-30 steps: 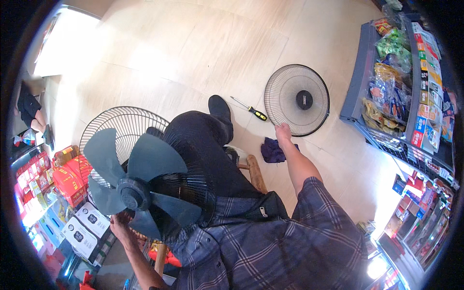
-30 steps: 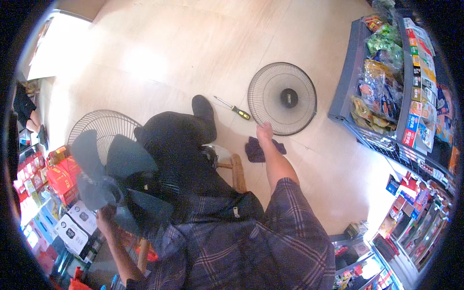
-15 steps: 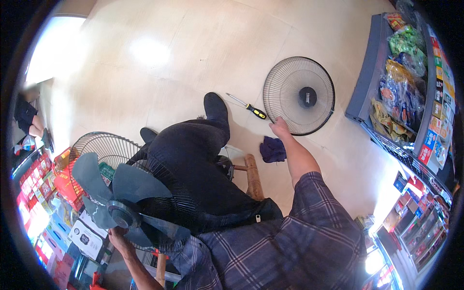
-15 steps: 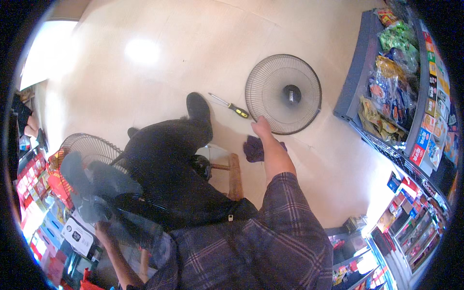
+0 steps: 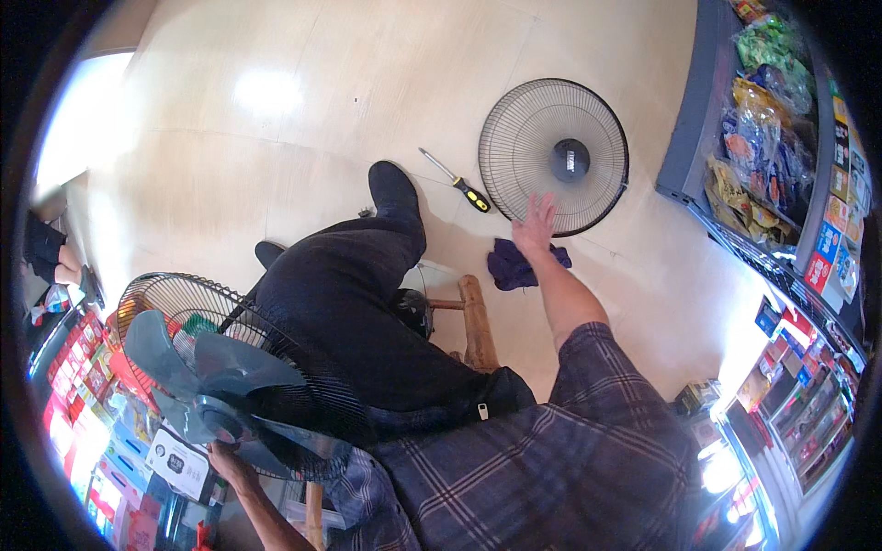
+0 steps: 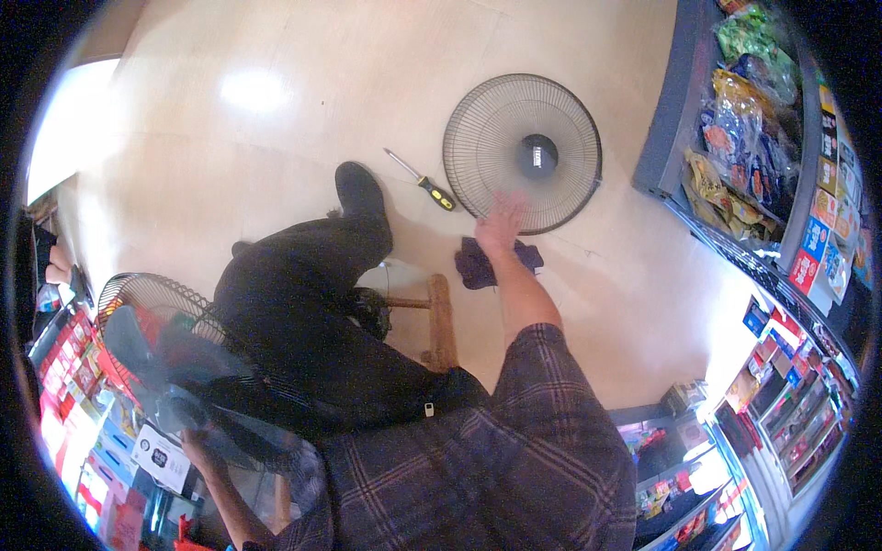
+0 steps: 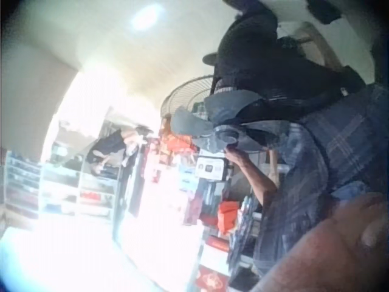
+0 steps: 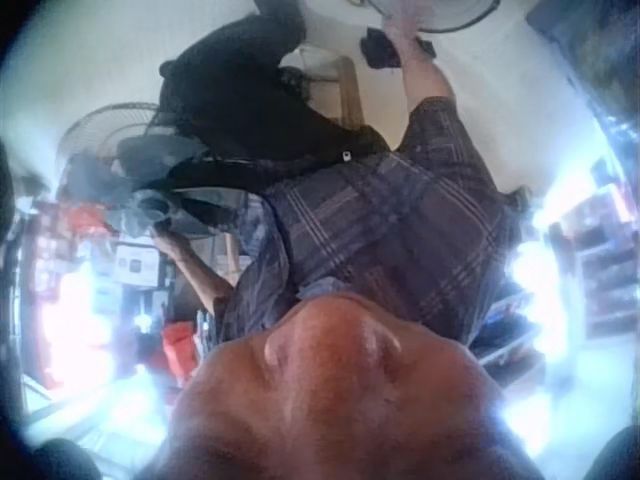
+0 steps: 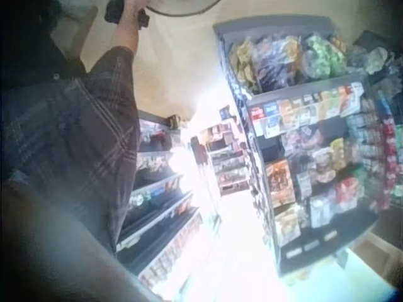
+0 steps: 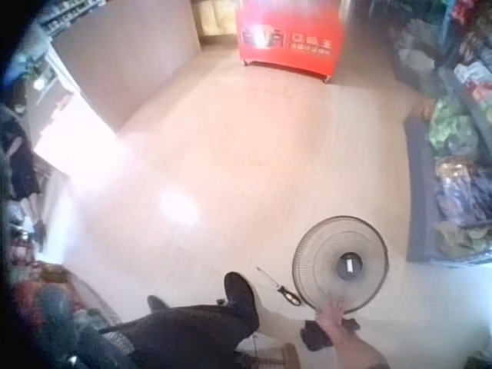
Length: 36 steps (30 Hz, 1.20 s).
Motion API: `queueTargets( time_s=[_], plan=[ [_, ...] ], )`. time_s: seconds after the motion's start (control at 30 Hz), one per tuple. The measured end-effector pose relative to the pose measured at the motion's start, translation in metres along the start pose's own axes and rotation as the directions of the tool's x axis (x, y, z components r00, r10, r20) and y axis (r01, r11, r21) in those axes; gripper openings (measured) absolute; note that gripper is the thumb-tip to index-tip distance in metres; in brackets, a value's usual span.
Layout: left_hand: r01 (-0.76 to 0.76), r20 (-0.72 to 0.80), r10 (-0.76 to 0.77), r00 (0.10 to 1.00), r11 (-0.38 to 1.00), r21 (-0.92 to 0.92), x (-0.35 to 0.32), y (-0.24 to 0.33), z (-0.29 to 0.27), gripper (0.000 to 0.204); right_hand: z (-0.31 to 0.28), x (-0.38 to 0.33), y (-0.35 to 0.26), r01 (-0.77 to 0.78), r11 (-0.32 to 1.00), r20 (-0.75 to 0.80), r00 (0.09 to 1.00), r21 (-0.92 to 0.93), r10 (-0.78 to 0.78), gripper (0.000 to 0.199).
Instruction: The person assembles a standing fan by attaching the fan blade to the motor hub, wiping the blade with a cloth, and securing the front grille with a screwdriver. The person then attaches the rear grille and tightens the securing screw.
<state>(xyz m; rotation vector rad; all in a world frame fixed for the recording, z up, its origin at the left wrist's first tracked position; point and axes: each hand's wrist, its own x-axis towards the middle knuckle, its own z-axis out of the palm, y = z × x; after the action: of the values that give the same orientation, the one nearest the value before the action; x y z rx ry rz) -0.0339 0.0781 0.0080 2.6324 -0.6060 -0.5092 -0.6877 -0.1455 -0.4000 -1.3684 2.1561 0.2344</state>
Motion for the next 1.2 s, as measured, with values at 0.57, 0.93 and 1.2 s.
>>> queueTargets(
  time_s=[0.57,0.93,1.2],
  plan=[
    [-0.063,0.058,0.052,0.997,0.974,0.216,-0.002,0.019,0.006,0.013,-0.012,0.030,0.075,-0.381,0.695,-0.050,0.857,0.609,0.513,0.076],
    [-0.029,0.097,0.013,0.995,0.985,0.170,-0.001,0.015,0.001,0.022,-0.002,0.045,0.080,-0.694,0.058,0.531,0.599,0.718,0.599,0.099],
    [0.138,0.053,-0.143,0.988,0.986,0.092,0.005,-0.002,-0.011,0.026,0.017,0.045,0.084,-0.663,-0.079,0.639,0.673,0.744,0.372,0.067]
  ],
)
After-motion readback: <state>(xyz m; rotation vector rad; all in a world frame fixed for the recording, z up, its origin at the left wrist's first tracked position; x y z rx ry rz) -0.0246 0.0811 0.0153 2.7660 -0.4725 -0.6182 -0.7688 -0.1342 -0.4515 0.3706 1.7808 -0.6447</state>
